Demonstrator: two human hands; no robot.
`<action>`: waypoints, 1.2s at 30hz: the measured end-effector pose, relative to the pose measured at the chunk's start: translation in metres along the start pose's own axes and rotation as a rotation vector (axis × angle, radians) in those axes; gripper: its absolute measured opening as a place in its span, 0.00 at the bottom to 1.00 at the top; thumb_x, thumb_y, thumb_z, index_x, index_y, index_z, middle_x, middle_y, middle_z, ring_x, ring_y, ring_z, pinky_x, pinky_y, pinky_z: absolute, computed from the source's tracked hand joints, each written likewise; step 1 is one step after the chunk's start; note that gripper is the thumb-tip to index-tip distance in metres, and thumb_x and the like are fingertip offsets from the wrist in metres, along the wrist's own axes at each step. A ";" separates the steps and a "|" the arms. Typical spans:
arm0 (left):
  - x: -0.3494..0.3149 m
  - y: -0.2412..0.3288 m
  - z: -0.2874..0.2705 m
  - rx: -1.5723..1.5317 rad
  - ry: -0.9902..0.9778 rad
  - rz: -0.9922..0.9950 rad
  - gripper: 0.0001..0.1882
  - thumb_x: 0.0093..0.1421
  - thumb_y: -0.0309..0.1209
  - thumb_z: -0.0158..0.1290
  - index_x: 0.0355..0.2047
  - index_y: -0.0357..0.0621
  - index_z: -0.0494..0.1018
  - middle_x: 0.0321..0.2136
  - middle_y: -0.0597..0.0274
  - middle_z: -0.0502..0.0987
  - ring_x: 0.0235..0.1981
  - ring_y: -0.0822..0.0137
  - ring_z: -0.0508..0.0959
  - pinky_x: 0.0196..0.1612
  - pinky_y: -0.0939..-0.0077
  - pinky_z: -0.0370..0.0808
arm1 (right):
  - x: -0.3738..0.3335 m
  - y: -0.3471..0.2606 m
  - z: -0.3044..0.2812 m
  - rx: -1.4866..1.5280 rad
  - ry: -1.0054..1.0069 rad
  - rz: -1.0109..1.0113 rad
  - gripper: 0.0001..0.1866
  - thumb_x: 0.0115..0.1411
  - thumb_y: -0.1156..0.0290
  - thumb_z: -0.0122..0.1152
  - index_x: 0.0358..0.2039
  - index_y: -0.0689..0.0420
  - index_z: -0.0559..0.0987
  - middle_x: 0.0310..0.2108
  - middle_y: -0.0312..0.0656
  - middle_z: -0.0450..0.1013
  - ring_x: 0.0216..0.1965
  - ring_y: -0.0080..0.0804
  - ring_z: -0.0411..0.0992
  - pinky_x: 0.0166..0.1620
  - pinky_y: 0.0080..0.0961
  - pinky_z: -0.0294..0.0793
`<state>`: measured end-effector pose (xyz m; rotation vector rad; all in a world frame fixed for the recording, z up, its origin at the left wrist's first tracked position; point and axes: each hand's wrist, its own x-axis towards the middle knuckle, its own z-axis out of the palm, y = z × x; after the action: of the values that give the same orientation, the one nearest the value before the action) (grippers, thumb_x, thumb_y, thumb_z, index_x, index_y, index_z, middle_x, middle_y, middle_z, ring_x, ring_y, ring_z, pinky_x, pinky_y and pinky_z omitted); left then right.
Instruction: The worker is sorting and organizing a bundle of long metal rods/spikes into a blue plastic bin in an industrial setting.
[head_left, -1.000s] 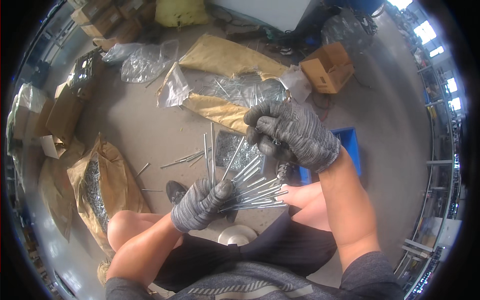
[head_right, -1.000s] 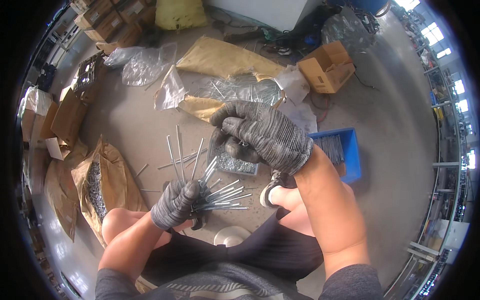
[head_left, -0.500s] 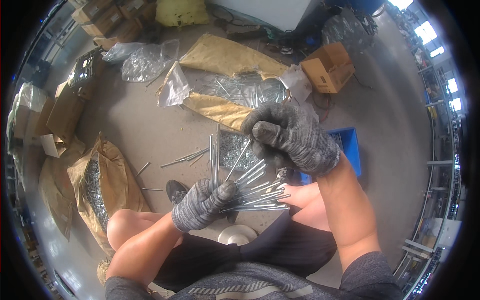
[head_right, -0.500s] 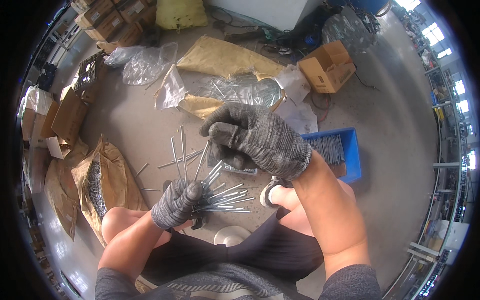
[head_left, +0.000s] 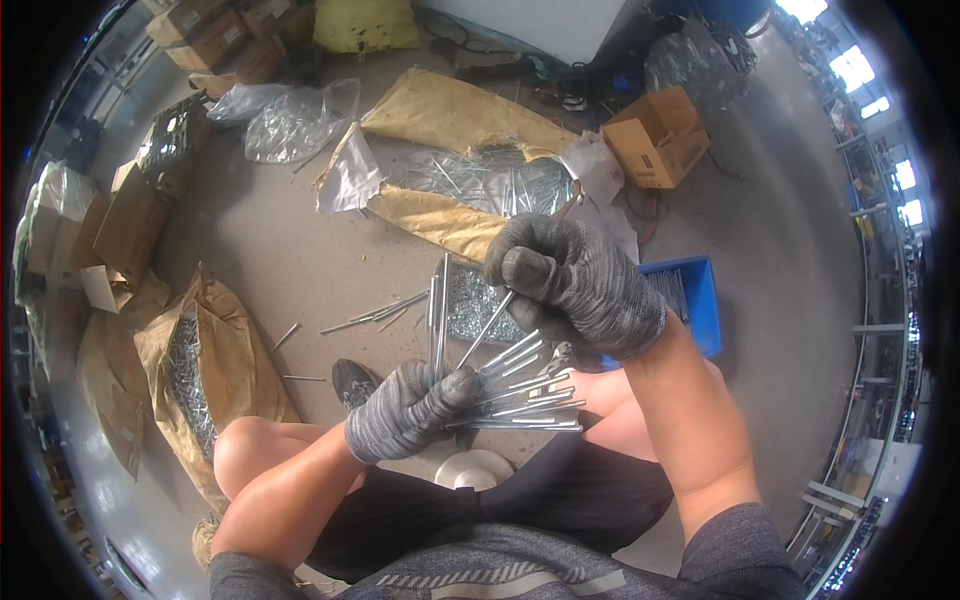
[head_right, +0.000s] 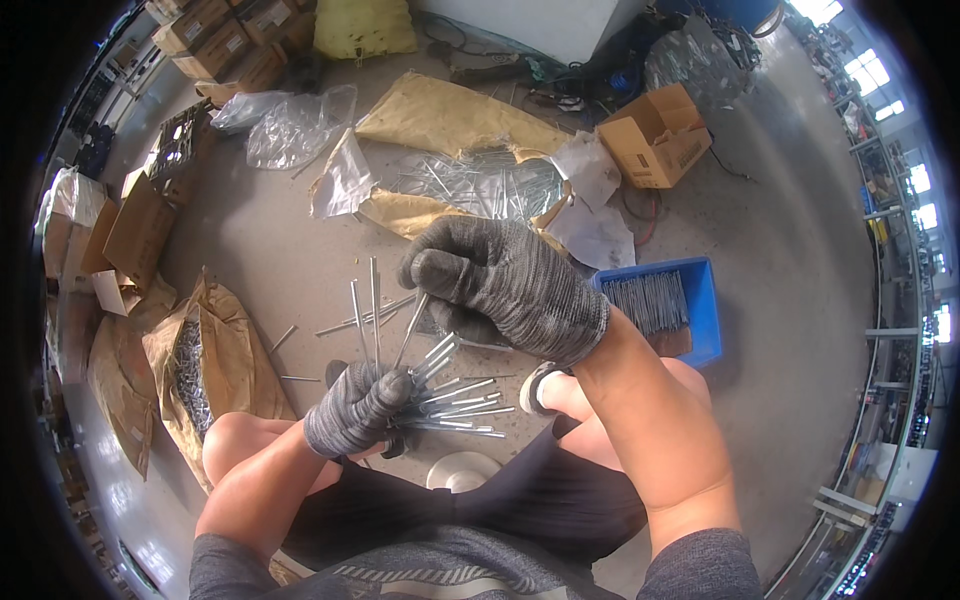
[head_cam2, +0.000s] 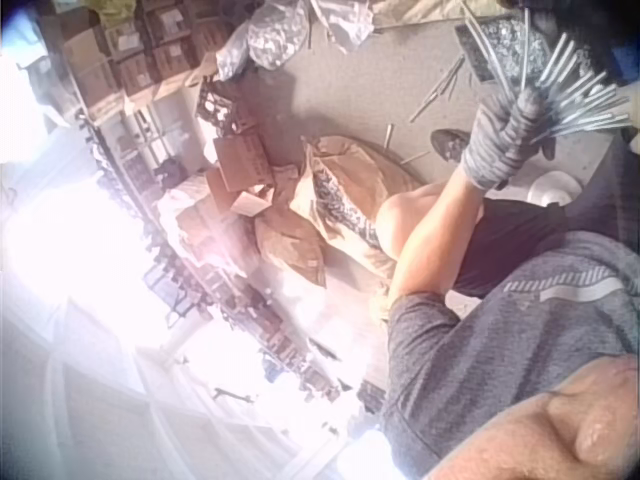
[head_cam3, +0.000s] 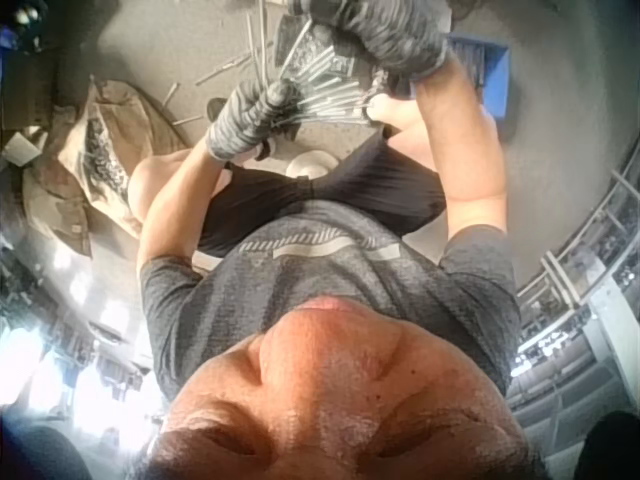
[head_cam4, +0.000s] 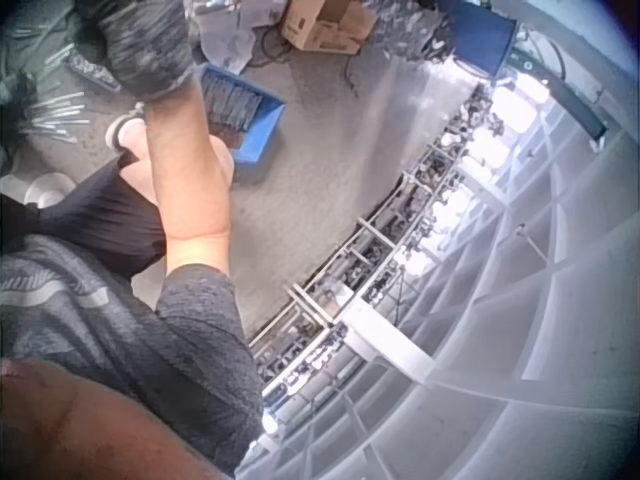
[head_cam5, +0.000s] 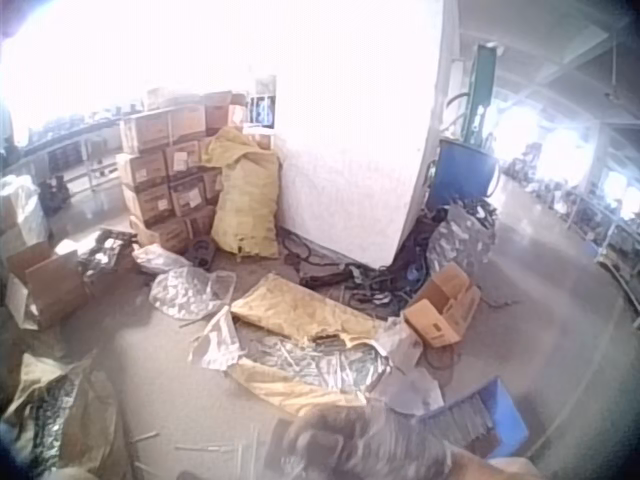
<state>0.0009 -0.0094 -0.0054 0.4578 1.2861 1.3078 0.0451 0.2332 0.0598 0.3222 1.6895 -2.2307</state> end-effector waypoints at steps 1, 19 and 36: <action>0.000 0.000 0.000 0.000 -0.001 0.002 0.37 0.62 0.65 0.47 0.33 0.35 0.75 0.17 0.58 0.73 0.15 0.69 0.73 0.16 0.76 0.67 | 0.000 0.002 0.000 0.020 -0.016 -0.013 0.16 0.65 0.55 0.62 0.39 0.56 0.79 0.24 0.31 0.72 0.20 0.13 0.67 0.22 0.11 0.65; 0.000 -0.002 -0.003 -0.043 -0.013 0.002 0.36 0.64 0.63 0.47 0.31 0.35 0.75 0.17 0.56 0.75 0.16 0.68 0.74 0.16 0.75 0.68 | -0.006 -0.010 -0.012 -0.198 -0.071 -0.048 0.08 0.68 0.70 0.58 0.44 0.58 0.78 0.28 0.34 0.76 0.25 0.15 0.70 0.27 0.15 0.70; 0.001 0.003 -0.003 0.037 -0.047 -0.009 0.36 0.64 0.63 0.46 0.31 0.35 0.75 0.17 0.56 0.75 0.16 0.67 0.75 0.17 0.74 0.69 | -0.004 -0.013 -0.008 -0.080 -0.100 0.018 0.09 0.66 0.68 0.60 0.42 0.60 0.79 0.26 0.36 0.77 0.19 0.16 0.67 0.23 0.14 0.66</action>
<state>-0.0037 -0.0089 -0.0043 0.5055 1.2733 1.2605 0.0436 0.2451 0.0710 0.2031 1.7107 -2.1228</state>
